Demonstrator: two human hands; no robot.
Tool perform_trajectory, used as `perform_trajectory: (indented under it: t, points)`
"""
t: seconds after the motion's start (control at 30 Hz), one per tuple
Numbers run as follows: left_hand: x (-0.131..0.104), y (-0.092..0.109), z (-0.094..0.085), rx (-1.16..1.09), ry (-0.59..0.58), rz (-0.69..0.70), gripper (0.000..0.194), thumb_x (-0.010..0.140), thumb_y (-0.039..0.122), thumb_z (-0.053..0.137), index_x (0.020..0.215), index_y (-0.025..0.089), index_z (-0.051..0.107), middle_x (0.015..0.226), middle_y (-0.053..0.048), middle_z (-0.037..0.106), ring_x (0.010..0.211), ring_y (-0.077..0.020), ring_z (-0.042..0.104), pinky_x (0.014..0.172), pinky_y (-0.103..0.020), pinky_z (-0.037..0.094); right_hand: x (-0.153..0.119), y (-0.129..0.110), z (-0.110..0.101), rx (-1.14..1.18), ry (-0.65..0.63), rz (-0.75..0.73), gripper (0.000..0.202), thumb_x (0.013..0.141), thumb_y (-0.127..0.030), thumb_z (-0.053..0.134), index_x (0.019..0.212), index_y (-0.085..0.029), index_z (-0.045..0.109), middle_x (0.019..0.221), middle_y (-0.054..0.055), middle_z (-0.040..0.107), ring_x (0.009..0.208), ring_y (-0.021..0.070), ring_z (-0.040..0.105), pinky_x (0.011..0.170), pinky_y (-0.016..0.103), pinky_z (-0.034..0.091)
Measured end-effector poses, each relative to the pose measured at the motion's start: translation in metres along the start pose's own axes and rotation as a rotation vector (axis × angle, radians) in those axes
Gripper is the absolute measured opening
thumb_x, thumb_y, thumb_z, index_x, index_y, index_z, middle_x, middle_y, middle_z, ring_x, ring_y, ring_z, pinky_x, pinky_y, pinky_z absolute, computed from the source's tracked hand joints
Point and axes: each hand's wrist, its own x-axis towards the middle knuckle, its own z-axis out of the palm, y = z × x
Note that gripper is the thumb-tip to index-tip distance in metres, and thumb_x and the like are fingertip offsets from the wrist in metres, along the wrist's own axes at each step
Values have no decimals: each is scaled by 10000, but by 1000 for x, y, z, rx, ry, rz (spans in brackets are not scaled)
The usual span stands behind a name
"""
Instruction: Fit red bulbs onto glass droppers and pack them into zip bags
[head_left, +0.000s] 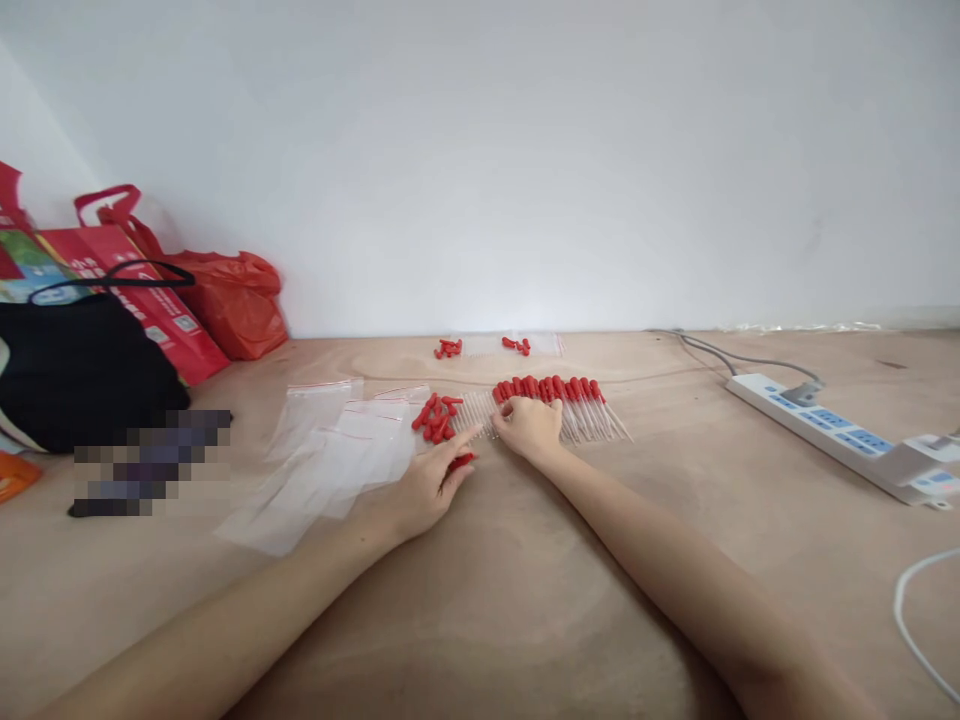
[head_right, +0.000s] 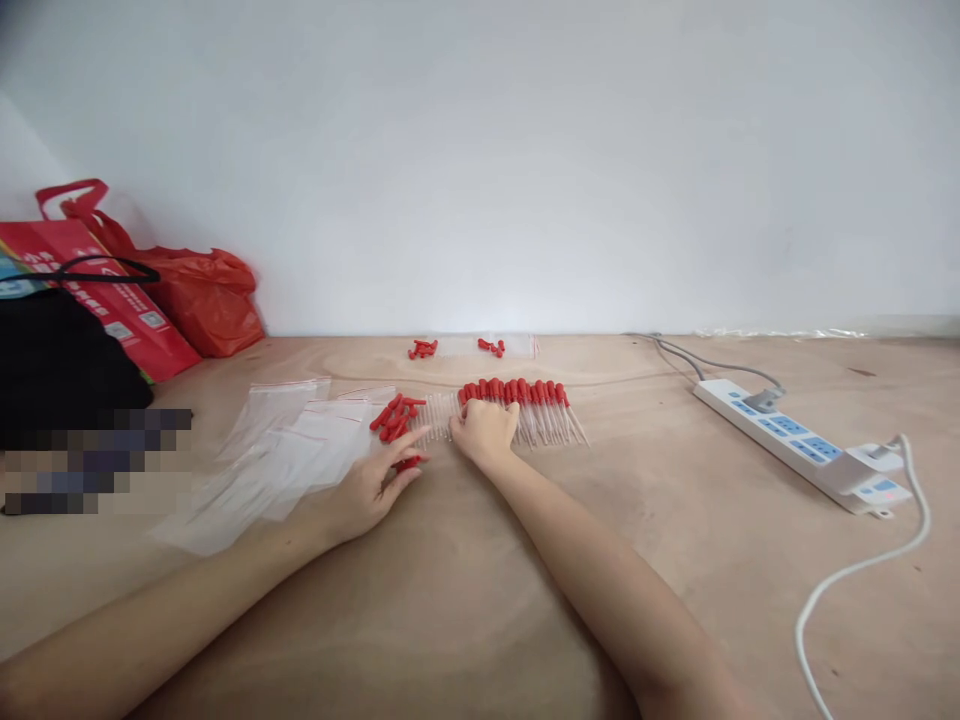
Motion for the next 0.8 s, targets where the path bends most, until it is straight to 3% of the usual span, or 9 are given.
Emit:
perform_trajectory:
  t: [0.17,0.3,0.43,0.6,0.7,0.8]
  points:
    - [-7,2,2,56,43,29,146,835,204,456,961,174,523,898,-41,603,812,-144,577,732,-269,471,8,-13,-4,-73,-79,75,254,732,-317,449,775,-152,637,788,107,657,782,216,588,808,390,218]
    - [-2,-2,0,90,104,59,165,838,192,448,969,159,544,874,-54,572,786,-142,560,702,-264,467,17,-17,-10,-80,-175,119,228,689,-259,487,835,-146,619,866,112,647,818,221,586,805,391,236]
    - [-2,-7,-1,121,87,79,185,837,174,443,978,156,563,842,-51,563,755,-141,553,691,-269,468,22,-23,-13,-80,-265,104,214,666,-214,502,836,-163,621,876,101,647,835,227,583,822,414,235]
    - [-4,-10,-4,147,84,70,153,830,177,466,953,151,552,861,-58,604,804,-162,563,727,-299,467,19,-21,-17,-63,-254,72,217,730,-262,458,833,-140,606,882,124,636,843,241,574,817,415,271]
    - [-4,-10,-5,144,71,67,118,827,190,480,899,159,567,842,-49,620,801,-164,568,734,-307,470,6,-1,-19,33,-155,-47,241,799,-258,371,858,-117,557,882,144,618,826,229,565,727,343,344]
    - [-3,-9,-5,134,74,57,142,839,203,462,915,167,577,851,-47,623,802,-162,573,739,-311,475,-19,29,-18,201,-6,-341,187,825,-195,329,859,-132,502,843,108,597,770,181,543,665,281,365]
